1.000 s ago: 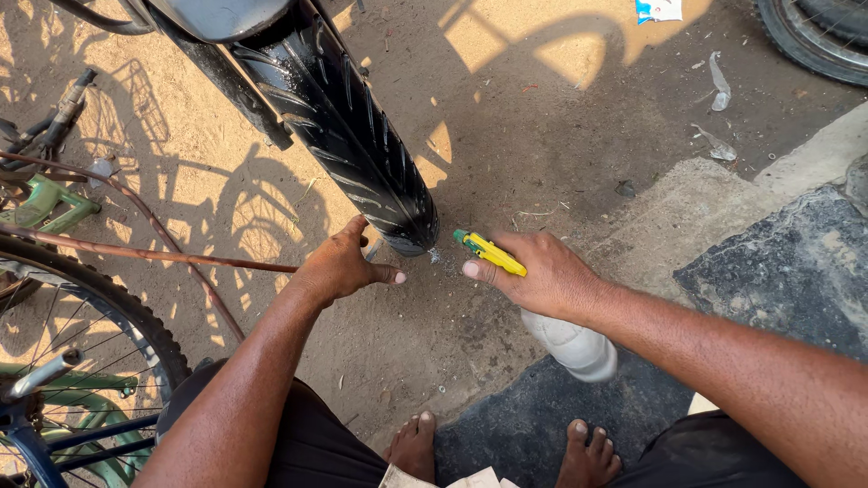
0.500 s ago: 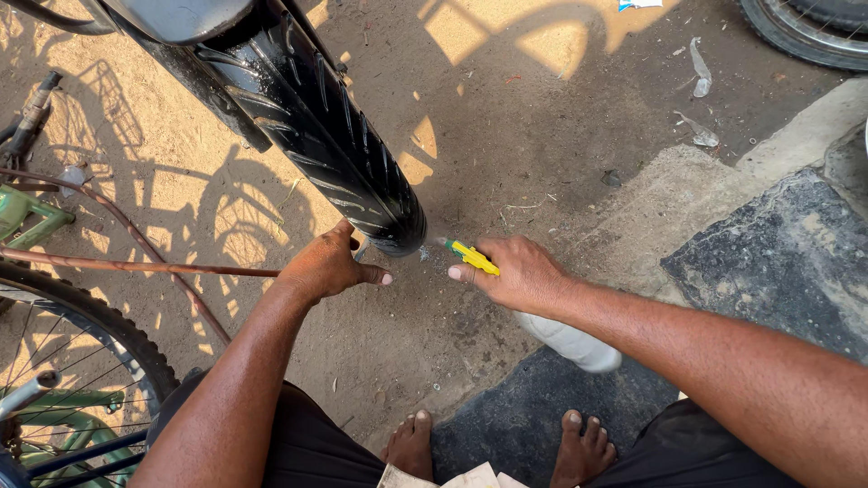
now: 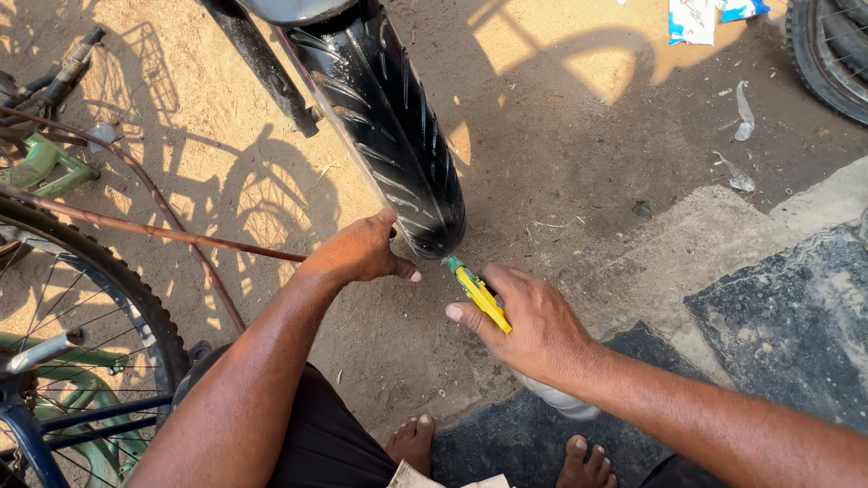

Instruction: The person sprays a liquid from a spray bottle onto a motorcycle tire and wipes it with their hands. They rotate the tire to clean different sections, focusing on the tread and sidewall.

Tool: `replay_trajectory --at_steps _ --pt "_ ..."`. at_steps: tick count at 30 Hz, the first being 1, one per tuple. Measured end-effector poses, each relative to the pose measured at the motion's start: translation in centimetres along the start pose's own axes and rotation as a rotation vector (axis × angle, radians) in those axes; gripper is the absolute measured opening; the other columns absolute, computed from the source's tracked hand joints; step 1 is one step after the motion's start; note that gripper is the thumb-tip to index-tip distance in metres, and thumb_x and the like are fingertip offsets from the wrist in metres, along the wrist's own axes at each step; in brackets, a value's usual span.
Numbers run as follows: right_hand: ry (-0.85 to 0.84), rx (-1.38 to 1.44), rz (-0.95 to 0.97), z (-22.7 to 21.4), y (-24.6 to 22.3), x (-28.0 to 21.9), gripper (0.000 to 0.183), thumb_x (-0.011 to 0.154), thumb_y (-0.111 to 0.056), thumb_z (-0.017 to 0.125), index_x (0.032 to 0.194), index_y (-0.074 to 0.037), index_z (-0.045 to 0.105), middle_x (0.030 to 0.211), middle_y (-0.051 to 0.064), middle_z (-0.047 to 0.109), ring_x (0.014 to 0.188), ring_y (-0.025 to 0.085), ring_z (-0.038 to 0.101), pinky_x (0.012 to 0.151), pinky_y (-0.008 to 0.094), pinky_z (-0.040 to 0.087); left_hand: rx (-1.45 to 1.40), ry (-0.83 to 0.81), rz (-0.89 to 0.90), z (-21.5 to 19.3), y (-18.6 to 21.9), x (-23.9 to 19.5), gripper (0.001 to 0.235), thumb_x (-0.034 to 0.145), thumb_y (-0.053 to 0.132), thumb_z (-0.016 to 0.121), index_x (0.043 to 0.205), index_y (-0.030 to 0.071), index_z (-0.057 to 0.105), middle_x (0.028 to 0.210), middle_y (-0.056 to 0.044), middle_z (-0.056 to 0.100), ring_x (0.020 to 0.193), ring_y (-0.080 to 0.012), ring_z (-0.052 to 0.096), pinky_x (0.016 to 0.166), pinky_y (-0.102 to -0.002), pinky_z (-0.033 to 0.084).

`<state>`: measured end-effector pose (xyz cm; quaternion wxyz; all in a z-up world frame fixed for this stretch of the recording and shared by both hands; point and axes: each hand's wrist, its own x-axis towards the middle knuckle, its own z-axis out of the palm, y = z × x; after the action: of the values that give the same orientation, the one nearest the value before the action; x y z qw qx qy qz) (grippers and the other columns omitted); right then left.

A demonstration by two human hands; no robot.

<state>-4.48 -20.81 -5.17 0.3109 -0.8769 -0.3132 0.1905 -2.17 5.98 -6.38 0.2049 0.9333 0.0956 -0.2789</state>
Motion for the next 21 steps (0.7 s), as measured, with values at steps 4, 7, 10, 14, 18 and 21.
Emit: replay_trajectory --at_steps 4,7,10,14,18,21 --pt "-0.008 0.068 0.018 1.0 0.1 0.0 0.053 0.096 -0.056 0.056 0.102 -0.004 0.056 0.067 0.007 0.054 0.057 0.019 0.062 0.047 0.039 0.051 -0.007 -0.008 0.048 0.0 -0.5 0.5 0.105 0.062 0.038 0.096 0.147 0.008 0.043 0.137 -0.021 0.063 0.133 -0.0351 0.058 0.113 -0.044 0.044" --pt "-0.066 -0.008 0.144 1.7 0.6 0.4 0.052 0.095 -0.058 0.057 0.09 -0.006 0.059 0.065 0.008 0.056 0.057 0.021 0.062 0.052 0.04 0.05 0.011 0.005 0.108 0.0 -0.8 0.9 0.103 0.061 0.035 0.097 0.146 0.009 0.046 0.137 -0.02 0.063 0.131 -0.0364 0.058 0.112 -0.045 0.044" --pt "-0.037 -0.016 0.071 2.5 1.0 0.3 0.053 0.095 -0.057 0.059 0.092 -0.004 0.06 0.064 0.009 0.056 0.056 0.02 0.062 0.051 0.04 0.051 0.022 0.014 0.111 0.1 -1.2 1.0 0.103 0.06 0.032 0.098 0.145 0.007 0.046 0.136 -0.022 0.062 0.13 -0.0371 0.059 0.111 -0.044 0.046" --pt "0.046 -0.007 -0.061 3.3 1.4 0.6 0.051 0.096 -0.053 0.058 0.094 -0.002 0.059 0.065 0.008 0.055 0.055 0.021 0.061 0.047 0.04 0.051 0.05 0.036 0.155 0.1 -1.7 1.1 0.099 0.062 0.03 0.097 0.143 0.004 0.047 0.132 -0.022 0.066 0.127 -0.037 0.062 0.11 -0.043 0.049" --pt "-0.22 -0.115 0.246 3.8 1.9 1.3 0.055 0.098 -0.061 0.055 0.094 -0.007 0.062 0.064 0.008 0.058 0.058 0.02 0.064 0.055 0.039 0.053 0.068 -0.032 0.053 0.2 -1.6 1.6 0.104 0.066 0.028 0.096 0.151 0.009 0.04 0.133 -0.021 0.065 0.126 -0.0357 0.062 0.109 -0.044 0.048" --pt "-0.058 -0.052 0.058 4.3 2.0 1.4 0.053 0.095 -0.056 0.058 0.098 -0.004 0.06 0.062 0.008 0.057 0.054 0.02 0.062 0.048 0.041 0.051 0.057 -0.043 0.065 0.1 -1.8 1.9 0.105 0.066 0.027 0.095 0.153 0.012 0.038 0.133 -0.02 0.065 0.126 -0.0348 0.062 0.11 -0.043 0.048"
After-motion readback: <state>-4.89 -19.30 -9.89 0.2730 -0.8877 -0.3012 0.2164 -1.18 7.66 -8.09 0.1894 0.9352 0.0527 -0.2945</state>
